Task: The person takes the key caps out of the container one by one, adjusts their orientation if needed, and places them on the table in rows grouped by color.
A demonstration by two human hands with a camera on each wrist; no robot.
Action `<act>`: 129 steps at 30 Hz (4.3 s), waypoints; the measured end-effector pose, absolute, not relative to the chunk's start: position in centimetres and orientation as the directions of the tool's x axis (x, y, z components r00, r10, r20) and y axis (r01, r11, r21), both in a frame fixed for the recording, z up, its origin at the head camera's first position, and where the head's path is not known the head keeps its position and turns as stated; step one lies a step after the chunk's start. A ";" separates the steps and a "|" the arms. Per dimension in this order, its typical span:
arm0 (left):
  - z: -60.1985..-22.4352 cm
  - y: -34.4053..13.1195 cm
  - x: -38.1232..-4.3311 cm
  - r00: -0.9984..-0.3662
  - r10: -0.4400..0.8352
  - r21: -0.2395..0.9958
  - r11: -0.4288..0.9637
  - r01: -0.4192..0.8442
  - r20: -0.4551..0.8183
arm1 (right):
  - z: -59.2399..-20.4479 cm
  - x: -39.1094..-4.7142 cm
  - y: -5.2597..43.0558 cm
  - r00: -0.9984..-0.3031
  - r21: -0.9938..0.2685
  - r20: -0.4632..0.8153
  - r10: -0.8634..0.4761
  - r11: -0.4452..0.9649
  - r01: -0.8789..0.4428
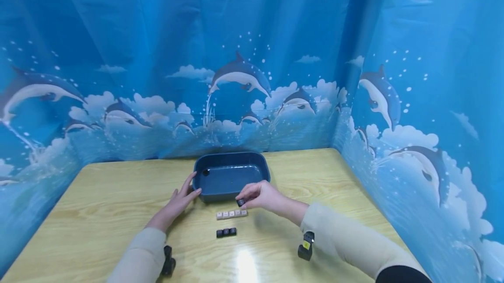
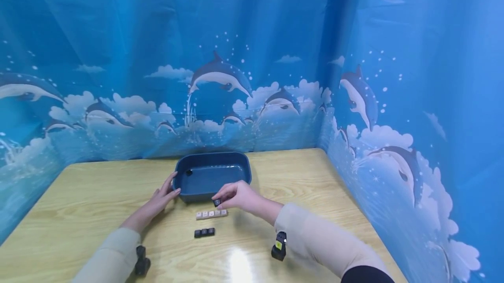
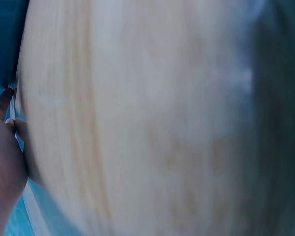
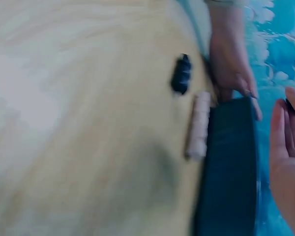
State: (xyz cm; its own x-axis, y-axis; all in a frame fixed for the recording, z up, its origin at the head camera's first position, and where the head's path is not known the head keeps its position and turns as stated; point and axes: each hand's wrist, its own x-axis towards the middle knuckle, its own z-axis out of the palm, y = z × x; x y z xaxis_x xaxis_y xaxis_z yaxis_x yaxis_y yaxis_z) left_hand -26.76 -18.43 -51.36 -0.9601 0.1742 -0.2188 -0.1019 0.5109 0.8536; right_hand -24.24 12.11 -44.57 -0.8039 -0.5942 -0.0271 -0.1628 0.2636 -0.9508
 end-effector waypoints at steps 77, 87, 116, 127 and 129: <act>-51.5 -18.6 -26.9 -0.965 0.220 0.846 0.534 -0.003 -0.143 | -48.5 -19.6 10.3 -0.900 -0.783 0.060 -0.433 0.539 -0.312; -51.5 -18.9 -26.8 -0.966 0.219 0.842 0.539 0.003 -0.136 | -44.2 -22.0 9.8 -0.866 -0.780 0.052 -0.498 0.521 -0.346; -51.4 -18.8 -26.6 -0.965 0.218 0.853 0.522 -0.012 -0.147 | -38.7 -32.5 7.8 -0.571 -0.770 -0.153 -0.807 0.460 -0.443; -51.4 -18.7 -26.7 -0.967 0.198 0.851 0.523 -0.035 -0.162 | -39.0 -36.3 6.2 -0.473 -0.815 -0.223 -0.853 0.429 -0.390; -51.4 -18.6 -26.6 -0.967 0.192 0.852 0.521 -0.041 -0.164 | -39.2 -36.9 5.8 -0.449 -0.815 -0.238 -0.861 0.428 -0.390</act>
State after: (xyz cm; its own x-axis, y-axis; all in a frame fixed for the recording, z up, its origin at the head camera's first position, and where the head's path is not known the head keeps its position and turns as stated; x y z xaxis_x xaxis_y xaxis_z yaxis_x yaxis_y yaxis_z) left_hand -26.65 -18.59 -51.42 -0.9675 0.1925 -0.1641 -0.0409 0.5211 0.8525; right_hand -36.86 5.84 -39.20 -0.4489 -0.8613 -0.2379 -0.3900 0.4284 -0.8151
